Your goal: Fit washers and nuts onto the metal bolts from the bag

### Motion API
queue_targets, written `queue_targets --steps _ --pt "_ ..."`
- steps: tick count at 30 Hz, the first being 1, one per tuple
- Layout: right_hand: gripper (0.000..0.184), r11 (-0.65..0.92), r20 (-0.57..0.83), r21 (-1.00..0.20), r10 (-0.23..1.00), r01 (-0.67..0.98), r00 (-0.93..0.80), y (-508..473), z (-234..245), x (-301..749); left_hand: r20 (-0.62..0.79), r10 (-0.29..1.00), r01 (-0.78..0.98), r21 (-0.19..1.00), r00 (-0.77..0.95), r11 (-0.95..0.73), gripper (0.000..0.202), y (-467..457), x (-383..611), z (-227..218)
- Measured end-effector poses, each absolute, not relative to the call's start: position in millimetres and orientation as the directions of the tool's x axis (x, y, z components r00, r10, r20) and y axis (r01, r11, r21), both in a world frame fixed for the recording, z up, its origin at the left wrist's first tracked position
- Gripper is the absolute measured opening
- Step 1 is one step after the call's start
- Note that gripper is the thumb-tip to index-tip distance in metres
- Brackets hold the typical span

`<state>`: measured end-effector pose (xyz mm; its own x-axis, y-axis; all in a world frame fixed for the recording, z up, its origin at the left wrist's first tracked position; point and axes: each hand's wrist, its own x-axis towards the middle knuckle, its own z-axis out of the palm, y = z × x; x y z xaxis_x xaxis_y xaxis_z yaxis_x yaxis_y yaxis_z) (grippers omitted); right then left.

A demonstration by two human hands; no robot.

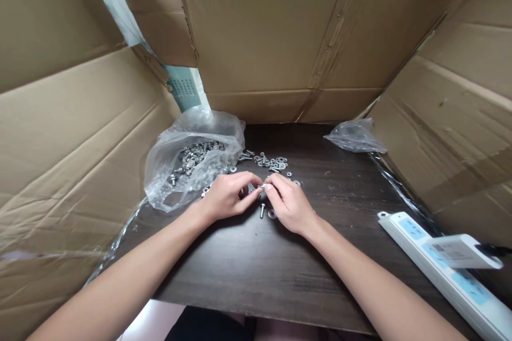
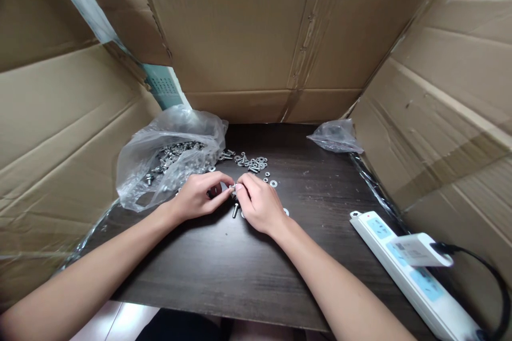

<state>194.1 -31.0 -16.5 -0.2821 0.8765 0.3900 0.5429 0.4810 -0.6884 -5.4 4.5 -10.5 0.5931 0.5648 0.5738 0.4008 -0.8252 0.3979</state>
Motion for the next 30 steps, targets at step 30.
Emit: queue_targets --steps 30 --pt "0.016 0.472 0.382 -0.684 0.881 0.556 -0.278 -30.4 -15.7 194.9 0.564 0.571 0.405 0.403 0.597 -0.821 0.010 5.6 -7.2 -12.1"
